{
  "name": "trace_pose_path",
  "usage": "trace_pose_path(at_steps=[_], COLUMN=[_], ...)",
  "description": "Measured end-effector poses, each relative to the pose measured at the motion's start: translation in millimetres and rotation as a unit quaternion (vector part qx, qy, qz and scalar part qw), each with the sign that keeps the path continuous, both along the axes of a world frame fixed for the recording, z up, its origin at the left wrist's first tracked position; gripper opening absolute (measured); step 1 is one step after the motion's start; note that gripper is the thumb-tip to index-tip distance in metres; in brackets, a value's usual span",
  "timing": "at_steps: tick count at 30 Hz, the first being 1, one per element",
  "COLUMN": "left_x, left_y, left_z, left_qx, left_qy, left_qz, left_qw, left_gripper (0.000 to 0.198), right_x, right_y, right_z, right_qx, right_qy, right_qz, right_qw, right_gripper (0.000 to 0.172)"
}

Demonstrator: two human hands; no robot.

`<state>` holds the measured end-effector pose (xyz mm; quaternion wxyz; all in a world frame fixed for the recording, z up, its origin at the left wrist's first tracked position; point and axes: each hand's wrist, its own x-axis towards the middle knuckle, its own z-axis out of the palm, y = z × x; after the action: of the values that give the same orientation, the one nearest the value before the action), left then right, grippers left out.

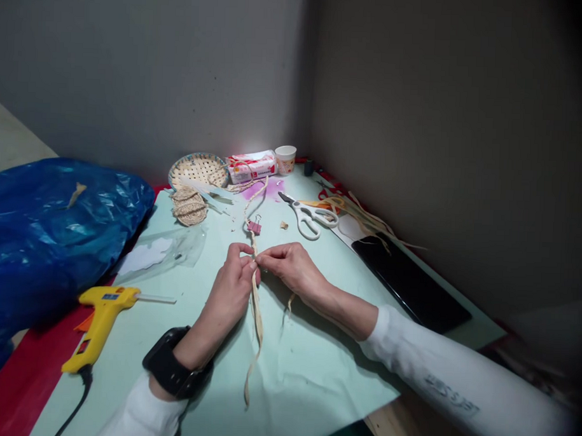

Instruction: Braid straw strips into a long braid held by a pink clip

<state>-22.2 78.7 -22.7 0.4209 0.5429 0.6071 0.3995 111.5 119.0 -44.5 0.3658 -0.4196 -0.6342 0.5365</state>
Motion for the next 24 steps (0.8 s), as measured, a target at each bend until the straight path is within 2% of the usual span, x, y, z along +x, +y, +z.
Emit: trace_pose_path(at_steps=[3,7,11,16,20,24], left_x=[-1,-2,-6,-7,5,15], left_y=[-1,-3,-4,-9,-19,-25], left_z=[-4.3,-4.7,7.4,21.2,16.8,6.5], left_qx=[0.043,0.046,0.071,0.078,0.065,0.081], left_qy=[0.075,0.117,0.216,0.296,0.278,0.318], left_qz=[-0.009,-0.012,-0.008,0.006,-0.006,-0.004], left_qw=[0.996,0.992,0.974,0.952,0.958,0.945], left_gripper=[0.01,0.01,0.009,0.025,0.023,0.014], right_x=[-3,-5,-2,0,1,3], right_y=[1,0,-1,-1,-1,-1], right_z=[-2.1,0.0,5.5,9.2,8.3,9.2], right_qx=[-0.001,0.002,0.028,0.054,0.025,-0.022], right_qy=[-0.009,-0.018,-0.055,-0.092,-0.061,0.005], right_qz=[-0.01,-0.017,-0.036,-0.054,-0.048,-0.032], right_qw=[1.0,1.0,0.997,0.993,0.997,0.999], right_gripper=[0.028,0.024,0.021,0.022,0.022,0.022])
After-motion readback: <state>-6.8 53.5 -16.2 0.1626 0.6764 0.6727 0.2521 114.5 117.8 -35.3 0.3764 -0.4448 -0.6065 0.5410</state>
